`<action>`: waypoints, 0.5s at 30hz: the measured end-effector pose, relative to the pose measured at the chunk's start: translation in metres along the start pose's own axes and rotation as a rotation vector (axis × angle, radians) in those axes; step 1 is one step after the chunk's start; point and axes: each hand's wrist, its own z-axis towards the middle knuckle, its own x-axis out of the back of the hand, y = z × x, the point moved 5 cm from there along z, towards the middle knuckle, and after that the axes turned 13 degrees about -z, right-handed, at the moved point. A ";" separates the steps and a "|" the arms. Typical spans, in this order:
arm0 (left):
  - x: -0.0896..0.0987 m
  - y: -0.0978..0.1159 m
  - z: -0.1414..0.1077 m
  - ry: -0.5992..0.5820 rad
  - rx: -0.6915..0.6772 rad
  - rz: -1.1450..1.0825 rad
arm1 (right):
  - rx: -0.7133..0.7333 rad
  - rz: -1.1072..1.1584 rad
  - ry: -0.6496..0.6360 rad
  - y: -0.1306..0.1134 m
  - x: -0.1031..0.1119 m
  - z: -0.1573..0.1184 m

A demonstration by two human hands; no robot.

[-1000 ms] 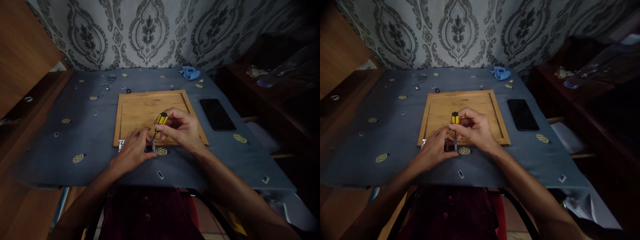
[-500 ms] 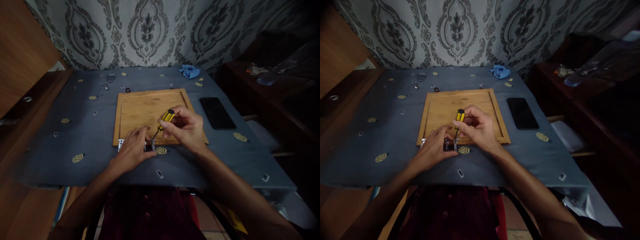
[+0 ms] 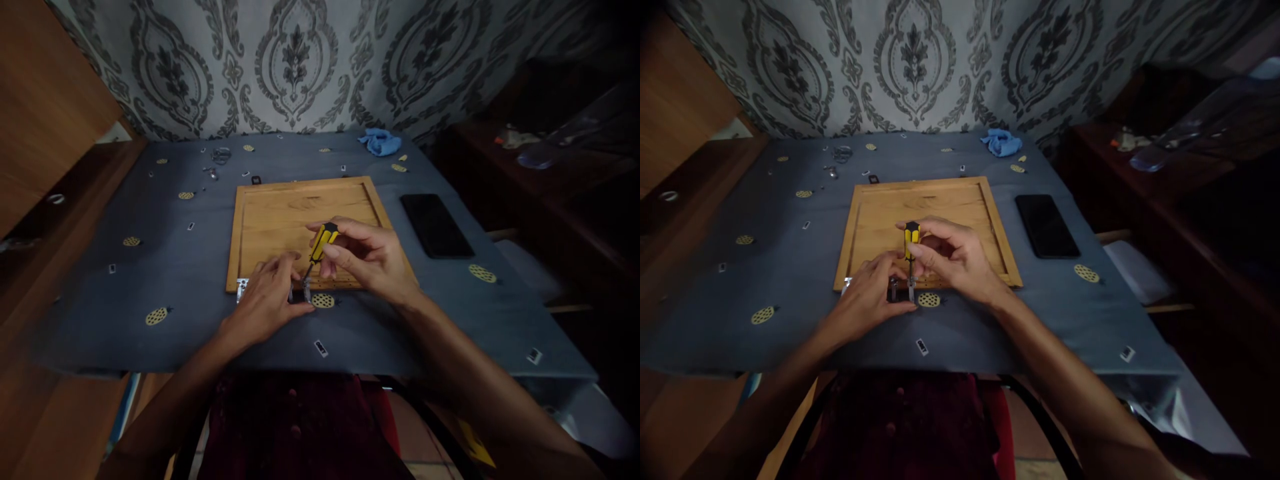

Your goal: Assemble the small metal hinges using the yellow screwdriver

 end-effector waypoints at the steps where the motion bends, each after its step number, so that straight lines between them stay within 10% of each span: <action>1: 0.000 0.000 0.000 -0.004 0.004 -0.001 | 0.013 0.010 0.008 -0.001 0.000 0.000; 15: -0.001 0.001 0.000 -0.003 0.001 0.011 | 0.029 0.040 -0.041 0.000 -0.004 0.002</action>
